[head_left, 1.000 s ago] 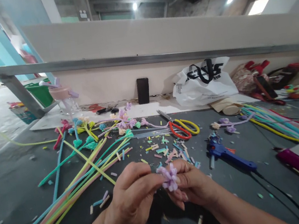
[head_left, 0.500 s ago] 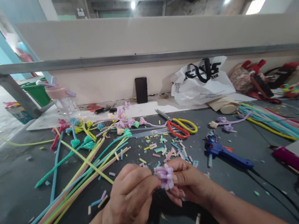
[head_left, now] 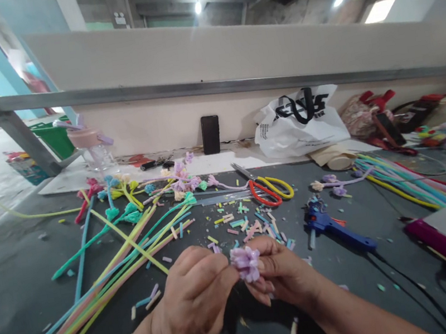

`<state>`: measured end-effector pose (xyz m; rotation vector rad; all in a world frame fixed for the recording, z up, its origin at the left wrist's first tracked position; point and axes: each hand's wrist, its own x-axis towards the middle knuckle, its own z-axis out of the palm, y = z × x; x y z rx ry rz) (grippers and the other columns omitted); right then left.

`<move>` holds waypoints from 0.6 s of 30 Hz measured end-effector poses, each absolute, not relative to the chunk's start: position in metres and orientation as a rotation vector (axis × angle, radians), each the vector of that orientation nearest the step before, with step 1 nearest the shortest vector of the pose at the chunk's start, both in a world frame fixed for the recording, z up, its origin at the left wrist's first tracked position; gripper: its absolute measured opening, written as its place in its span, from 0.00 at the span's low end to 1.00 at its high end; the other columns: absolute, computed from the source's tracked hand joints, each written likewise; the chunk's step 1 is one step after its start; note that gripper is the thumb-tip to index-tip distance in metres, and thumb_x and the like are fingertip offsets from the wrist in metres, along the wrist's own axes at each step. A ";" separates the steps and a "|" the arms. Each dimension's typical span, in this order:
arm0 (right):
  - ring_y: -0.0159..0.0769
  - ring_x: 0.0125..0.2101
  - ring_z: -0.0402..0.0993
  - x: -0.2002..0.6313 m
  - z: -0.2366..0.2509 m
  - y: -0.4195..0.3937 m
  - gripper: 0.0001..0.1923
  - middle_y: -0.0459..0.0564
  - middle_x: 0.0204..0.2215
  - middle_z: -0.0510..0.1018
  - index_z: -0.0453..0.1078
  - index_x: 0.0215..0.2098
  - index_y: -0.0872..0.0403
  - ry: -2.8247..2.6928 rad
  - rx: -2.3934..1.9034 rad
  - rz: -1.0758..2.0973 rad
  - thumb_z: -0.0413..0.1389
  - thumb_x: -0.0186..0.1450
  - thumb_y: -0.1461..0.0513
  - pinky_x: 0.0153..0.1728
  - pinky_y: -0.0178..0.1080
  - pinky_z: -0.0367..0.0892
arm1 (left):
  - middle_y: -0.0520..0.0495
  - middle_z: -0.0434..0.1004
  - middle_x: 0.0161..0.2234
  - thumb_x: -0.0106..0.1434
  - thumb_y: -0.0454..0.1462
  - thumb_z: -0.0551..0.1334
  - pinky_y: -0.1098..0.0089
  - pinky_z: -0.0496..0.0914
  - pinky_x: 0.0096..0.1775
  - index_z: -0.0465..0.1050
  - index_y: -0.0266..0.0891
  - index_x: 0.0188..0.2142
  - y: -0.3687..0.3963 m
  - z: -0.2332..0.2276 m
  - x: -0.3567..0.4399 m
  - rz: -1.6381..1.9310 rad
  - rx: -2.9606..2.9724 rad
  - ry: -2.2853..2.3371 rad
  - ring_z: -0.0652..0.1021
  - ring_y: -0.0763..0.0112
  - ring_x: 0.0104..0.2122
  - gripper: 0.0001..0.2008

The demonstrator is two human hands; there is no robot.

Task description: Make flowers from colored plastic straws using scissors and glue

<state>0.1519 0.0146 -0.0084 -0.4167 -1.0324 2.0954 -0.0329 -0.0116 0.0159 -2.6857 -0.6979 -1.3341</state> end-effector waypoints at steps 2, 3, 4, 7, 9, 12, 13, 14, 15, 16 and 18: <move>0.20 0.10 0.57 0.152 -0.009 0.015 0.11 0.42 0.11 0.67 0.71 0.21 0.60 -1.036 -0.419 2.099 0.62 0.53 0.60 0.12 0.27 0.62 | 0.45 0.73 0.29 0.55 0.25 0.53 0.66 0.67 0.32 0.67 0.33 0.36 -0.011 0.018 -0.034 -1.290 -2.713 -0.693 0.70 0.70 0.28 0.11; 0.20 0.10 0.57 0.152 -0.009 0.015 0.11 0.42 0.11 0.66 0.71 0.21 0.60 -1.036 -0.420 2.102 0.62 0.53 0.60 0.12 0.27 0.62 | 0.45 0.73 0.29 0.56 0.25 0.52 0.67 0.67 0.32 0.68 0.33 0.36 -0.010 0.019 -0.034 -1.270 -2.723 -0.697 0.70 0.70 0.28 0.11; 0.20 0.11 0.57 0.152 -0.009 0.015 0.11 0.42 0.12 0.66 0.71 0.21 0.61 -1.036 -0.422 2.105 0.62 0.52 0.60 0.12 0.27 0.62 | 0.45 0.73 0.29 0.56 0.26 0.52 0.67 0.67 0.32 0.68 0.34 0.36 -0.010 0.020 -0.034 -1.254 -2.730 -0.707 0.70 0.70 0.28 0.11; 0.20 0.11 0.57 0.152 -0.009 0.015 0.11 0.42 0.12 0.67 0.72 0.21 0.61 -1.031 -0.430 2.106 0.62 0.52 0.59 0.12 0.28 0.62 | 0.45 0.73 0.30 0.56 0.26 0.52 0.67 0.68 0.33 0.69 0.34 0.37 -0.009 0.021 -0.034 -1.246 -2.735 -0.715 0.70 0.70 0.28 0.11; 0.20 0.11 0.57 0.152 -0.008 0.014 0.11 0.42 0.12 0.67 0.72 0.21 0.60 -1.038 -0.432 2.090 0.63 0.52 0.59 0.13 0.28 0.63 | 0.46 0.73 0.30 0.56 0.25 0.53 0.68 0.68 0.34 0.69 0.35 0.37 -0.008 0.020 -0.034 -1.302 -2.704 -0.703 0.71 0.71 0.29 0.11; 0.21 0.11 0.59 0.151 -0.006 0.014 0.12 0.42 0.12 0.67 0.71 0.22 0.60 -1.056 -0.435 2.047 0.62 0.52 0.58 0.14 0.28 0.64 | 0.47 0.73 0.32 0.56 0.24 0.55 0.69 0.68 0.38 0.68 0.36 0.40 -0.009 0.016 -0.031 -1.492 -2.555 -0.862 0.72 0.71 0.33 0.13; 0.21 0.12 0.59 0.150 -0.006 0.014 0.11 0.42 0.13 0.68 0.71 0.23 0.59 -1.049 -0.436 2.022 0.62 0.53 0.58 0.15 0.28 0.64 | 0.47 0.73 0.33 0.56 0.25 0.56 0.69 0.68 0.39 0.68 0.37 0.41 -0.008 0.015 -0.030 -1.574 -2.490 -0.974 0.72 0.71 0.35 0.14; 0.21 0.12 0.60 0.150 -0.005 0.014 0.11 0.42 0.13 0.68 0.71 0.23 0.59 -1.039 -0.442 1.994 0.62 0.53 0.57 0.15 0.29 0.65 | 0.46 0.73 0.34 0.56 0.26 0.57 0.69 0.69 0.40 0.67 0.37 0.42 -0.008 0.013 -0.028 -1.648 -2.442 -1.095 0.72 0.70 0.37 0.14; 0.21 0.12 0.61 0.150 -0.005 0.015 0.11 0.42 0.14 0.69 0.71 0.24 0.58 -1.029 -0.450 1.967 0.62 0.53 0.57 0.15 0.29 0.66 | 0.46 0.72 0.36 0.57 0.27 0.58 0.68 0.69 0.41 0.67 0.38 0.43 -0.008 0.012 -0.026 -1.716 -2.425 -1.201 0.72 0.69 0.39 0.14; 0.22 0.13 0.62 0.150 -0.005 0.015 0.11 0.42 0.15 0.70 0.71 0.25 0.58 -1.021 -0.459 1.947 0.62 0.52 0.57 0.16 0.29 0.67 | 0.45 0.72 0.37 0.58 0.29 0.57 0.68 0.69 0.41 0.67 0.39 0.43 -0.007 0.012 -0.024 -1.773 -2.454 -1.272 0.72 0.68 0.40 0.13; 0.22 0.13 0.64 0.150 -0.006 0.016 0.12 0.43 0.16 0.72 0.72 0.26 0.57 -1.024 -0.487 1.941 0.63 0.52 0.56 0.17 0.29 0.68 | 0.44 0.72 0.38 0.59 0.30 0.55 0.68 0.70 0.40 0.69 0.39 0.40 -0.005 0.012 -0.019 -1.843 -2.659 -1.295 0.73 0.67 0.40 0.10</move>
